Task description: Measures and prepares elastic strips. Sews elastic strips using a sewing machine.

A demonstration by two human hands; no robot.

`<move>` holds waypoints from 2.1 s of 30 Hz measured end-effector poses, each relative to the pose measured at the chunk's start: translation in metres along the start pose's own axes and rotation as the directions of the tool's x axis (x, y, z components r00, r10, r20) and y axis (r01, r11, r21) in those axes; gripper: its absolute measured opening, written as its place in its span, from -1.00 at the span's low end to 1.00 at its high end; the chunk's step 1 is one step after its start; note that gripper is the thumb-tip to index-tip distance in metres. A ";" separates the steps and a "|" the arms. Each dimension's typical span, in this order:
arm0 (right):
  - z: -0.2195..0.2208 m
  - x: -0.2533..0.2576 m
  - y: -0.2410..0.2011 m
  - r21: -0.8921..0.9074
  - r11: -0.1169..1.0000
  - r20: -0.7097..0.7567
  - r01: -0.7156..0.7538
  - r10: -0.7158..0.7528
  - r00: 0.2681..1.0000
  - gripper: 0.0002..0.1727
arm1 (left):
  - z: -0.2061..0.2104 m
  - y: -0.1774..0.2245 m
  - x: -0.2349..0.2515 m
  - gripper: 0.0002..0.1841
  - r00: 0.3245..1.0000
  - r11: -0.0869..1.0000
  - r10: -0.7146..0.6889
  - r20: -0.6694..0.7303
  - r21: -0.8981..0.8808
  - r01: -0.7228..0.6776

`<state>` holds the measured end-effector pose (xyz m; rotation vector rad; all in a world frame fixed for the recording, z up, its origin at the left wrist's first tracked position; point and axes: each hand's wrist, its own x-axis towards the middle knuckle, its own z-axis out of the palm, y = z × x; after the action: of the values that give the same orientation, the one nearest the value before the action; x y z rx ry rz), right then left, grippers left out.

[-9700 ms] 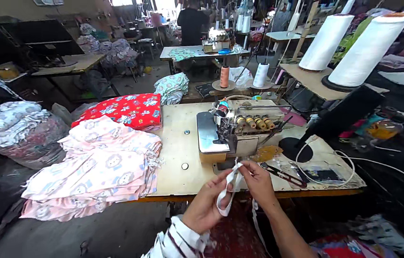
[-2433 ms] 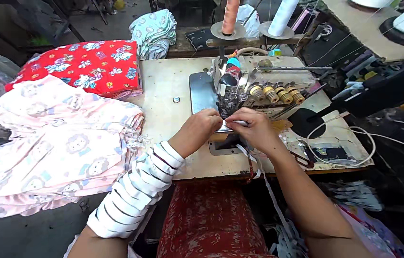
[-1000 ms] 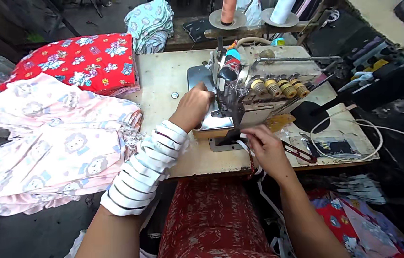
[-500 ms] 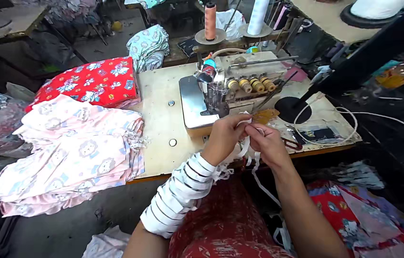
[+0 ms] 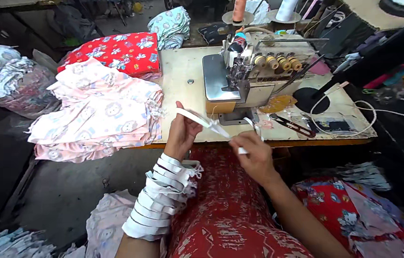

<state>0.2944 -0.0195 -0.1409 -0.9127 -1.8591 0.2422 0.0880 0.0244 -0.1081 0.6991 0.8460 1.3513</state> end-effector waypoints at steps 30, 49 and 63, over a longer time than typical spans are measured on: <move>-0.102 -0.036 0.062 -0.101 0.733 0.495 -0.673 0.624 0.605 -0.77 | -0.095 -0.010 -0.052 -0.87 0.924 0.275 0.362 0.125 0.932 -0.234; -0.047 -0.046 0.086 -0.193 0.795 0.212 -0.575 0.606 0.766 -0.69 | -0.116 -0.075 -0.026 -0.61 0.725 -0.045 0.665 0.180 0.979 -0.201; -0.072 -0.041 0.088 -0.011 0.677 0.351 -0.736 0.692 0.631 -0.77 | -0.125 -0.070 -0.022 -0.61 0.786 -0.010 0.599 0.152 0.983 -0.183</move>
<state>0.4064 -0.0023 -0.1828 -1.5716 -1.6372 1.0654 0.0199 -0.0103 -0.2307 1.9967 2.0447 1.2401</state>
